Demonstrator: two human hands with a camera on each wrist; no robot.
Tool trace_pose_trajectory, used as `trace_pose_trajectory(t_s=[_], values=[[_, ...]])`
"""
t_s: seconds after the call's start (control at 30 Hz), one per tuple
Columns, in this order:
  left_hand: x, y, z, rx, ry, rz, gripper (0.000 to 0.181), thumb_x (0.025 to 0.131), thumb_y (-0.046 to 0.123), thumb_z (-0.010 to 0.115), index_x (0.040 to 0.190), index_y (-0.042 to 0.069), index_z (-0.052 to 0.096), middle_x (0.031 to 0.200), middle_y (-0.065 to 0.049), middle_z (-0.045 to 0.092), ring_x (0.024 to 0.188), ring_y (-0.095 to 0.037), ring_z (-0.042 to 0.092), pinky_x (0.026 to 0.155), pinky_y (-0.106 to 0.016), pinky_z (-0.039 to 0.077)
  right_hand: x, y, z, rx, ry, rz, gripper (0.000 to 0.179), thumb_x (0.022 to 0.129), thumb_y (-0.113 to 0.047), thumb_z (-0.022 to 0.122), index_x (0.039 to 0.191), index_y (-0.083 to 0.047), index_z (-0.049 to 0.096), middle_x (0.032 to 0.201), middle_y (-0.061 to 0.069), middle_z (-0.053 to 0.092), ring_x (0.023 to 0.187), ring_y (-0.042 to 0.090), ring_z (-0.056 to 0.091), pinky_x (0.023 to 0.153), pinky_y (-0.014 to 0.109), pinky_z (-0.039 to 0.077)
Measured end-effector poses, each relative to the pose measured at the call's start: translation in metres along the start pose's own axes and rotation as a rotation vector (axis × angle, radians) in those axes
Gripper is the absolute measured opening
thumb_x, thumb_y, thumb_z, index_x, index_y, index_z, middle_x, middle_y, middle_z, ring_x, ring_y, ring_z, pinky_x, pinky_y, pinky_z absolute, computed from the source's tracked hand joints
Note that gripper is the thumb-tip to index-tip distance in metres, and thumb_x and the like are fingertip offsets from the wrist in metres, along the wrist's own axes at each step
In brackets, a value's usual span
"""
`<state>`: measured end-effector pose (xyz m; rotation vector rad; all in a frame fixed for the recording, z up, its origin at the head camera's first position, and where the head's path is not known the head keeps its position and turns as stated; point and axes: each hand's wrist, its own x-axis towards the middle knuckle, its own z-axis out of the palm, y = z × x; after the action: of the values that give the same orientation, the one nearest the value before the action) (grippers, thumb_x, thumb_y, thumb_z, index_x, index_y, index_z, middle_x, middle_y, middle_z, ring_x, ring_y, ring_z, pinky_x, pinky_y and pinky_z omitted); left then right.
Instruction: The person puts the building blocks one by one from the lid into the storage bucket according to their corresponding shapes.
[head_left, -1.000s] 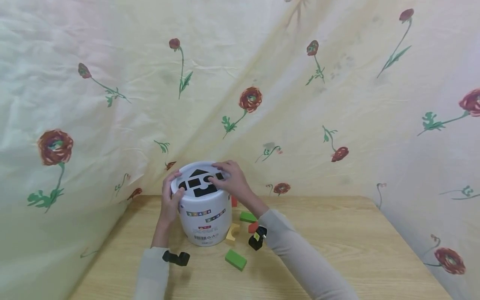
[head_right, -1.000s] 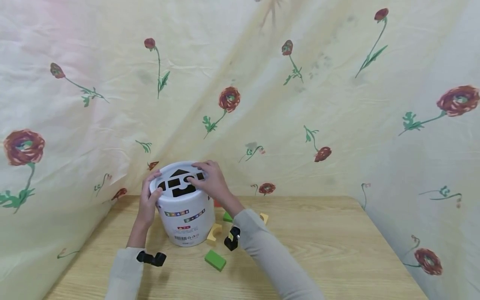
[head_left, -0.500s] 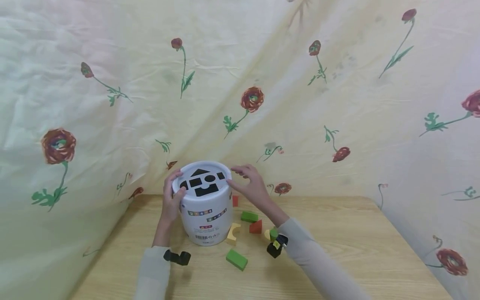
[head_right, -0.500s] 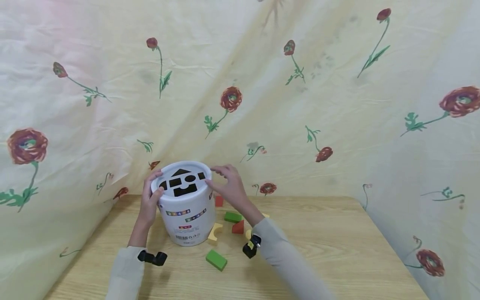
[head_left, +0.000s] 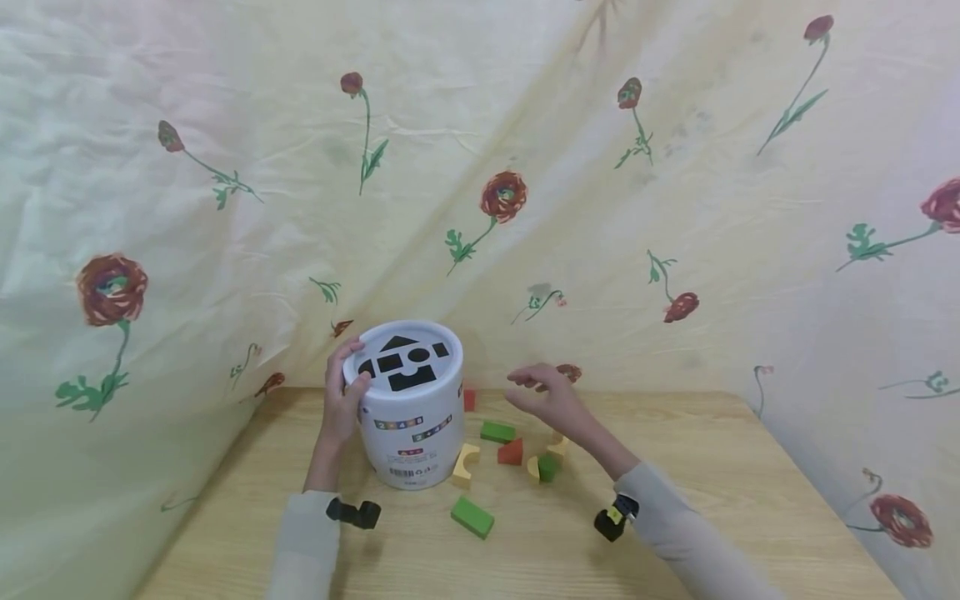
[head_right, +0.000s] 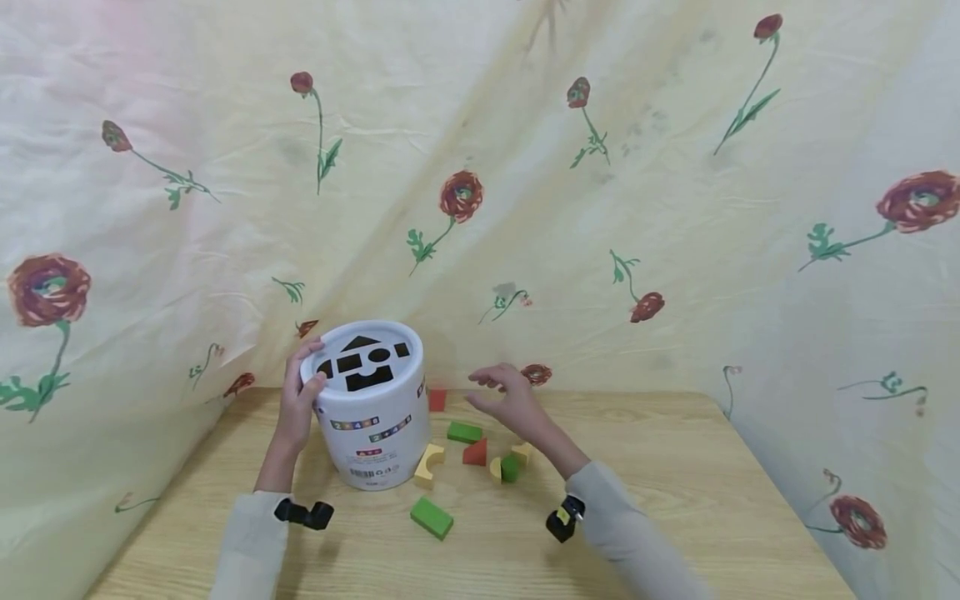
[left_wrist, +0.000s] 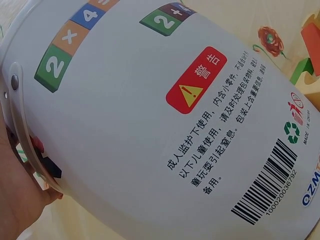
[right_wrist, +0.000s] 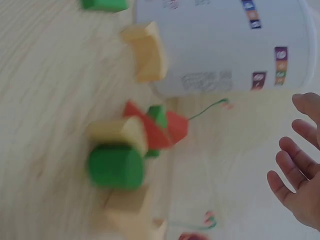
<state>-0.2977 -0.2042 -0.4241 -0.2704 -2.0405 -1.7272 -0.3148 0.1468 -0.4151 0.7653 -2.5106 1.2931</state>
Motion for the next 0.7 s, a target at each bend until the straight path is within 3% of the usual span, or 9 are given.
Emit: trace_pose_trajectory(t_s=[0.2, 0.37, 0.6, 0.7], values=[[0.000, 0.003, 0.002, 0.004, 0.006, -0.011, 0.053, 0.096, 0.022, 0.049, 0.148, 0.014, 0.040, 0.163, -0.001, 0.027, 0.142, -0.028, 0.034, 0.113, -0.059, 0.040, -0.022, 0.029, -0.015, -0.106, -0.073, 0.040, 0.035, 0.092, -0.021, 0.074, 0.123, -0.005, 0.070, 0.123, 0.014, 0.068, 0.108, 0.031, 0.061, 0.094, 0.050, 0.053], [0.000, 0.004, 0.002, 0.007, 0.008, -0.015, 0.054, 0.096, 0.022, 0.048, 0.149, 0.014, 0.039, 0.163, 0.000, 0.028, 0.141, -0.027, 0.036, 0.112, -0.058, 0.042, -0.035, 0.051, -0.025, -0.173, -0.100, 0.010, 0.038, 0.090, -0.017, 0.075, 0.124, -0.001, 0.068, 0.120, 0.017, 0.069, 0.107, 0.035, 0.062, 0.093, 0.055, 0.053], [-0.002, 0.006, 0.000, 0.017, -0.003, -0.023, 0.053, 0.097, 0.020, 0.047, 0.150, 0.015, 0.039, 0.163, 0.000, 0.028, 0.140, -0.027, 0.038, 0.100, -0.030, 0.050, -0.048, 0.066, -0.034, -0.195, -0.189, 0.083, 0.050, 0.087, -0.016, 0.078, 0.131, 0.002, 0.062, 0.126, 0.024, 0.062, 0.113, 0.044, 0.058, 0.095, 0.059, 0.052], [-0.002, 0.008, 0.000, 0.016, -0.010, -0.015, 0.054, 0.097, 0.021, 0.047, 0.150, 0.014, 0.039, 0.164, -0.001, 0.027, 0.140, -0.027, 0.038, 0.100, -0.025, 0.048, -0.051, 0.068, -0.035, -0.244, -0.223, 0.092, 0.060, 0.084, -0.019, 0.081, 0.135, 0.004, 0.060, 0.126, 0.026, 0.061, 0.114, 0.044, 0.057, 0.094, 0.060, 0.052]])
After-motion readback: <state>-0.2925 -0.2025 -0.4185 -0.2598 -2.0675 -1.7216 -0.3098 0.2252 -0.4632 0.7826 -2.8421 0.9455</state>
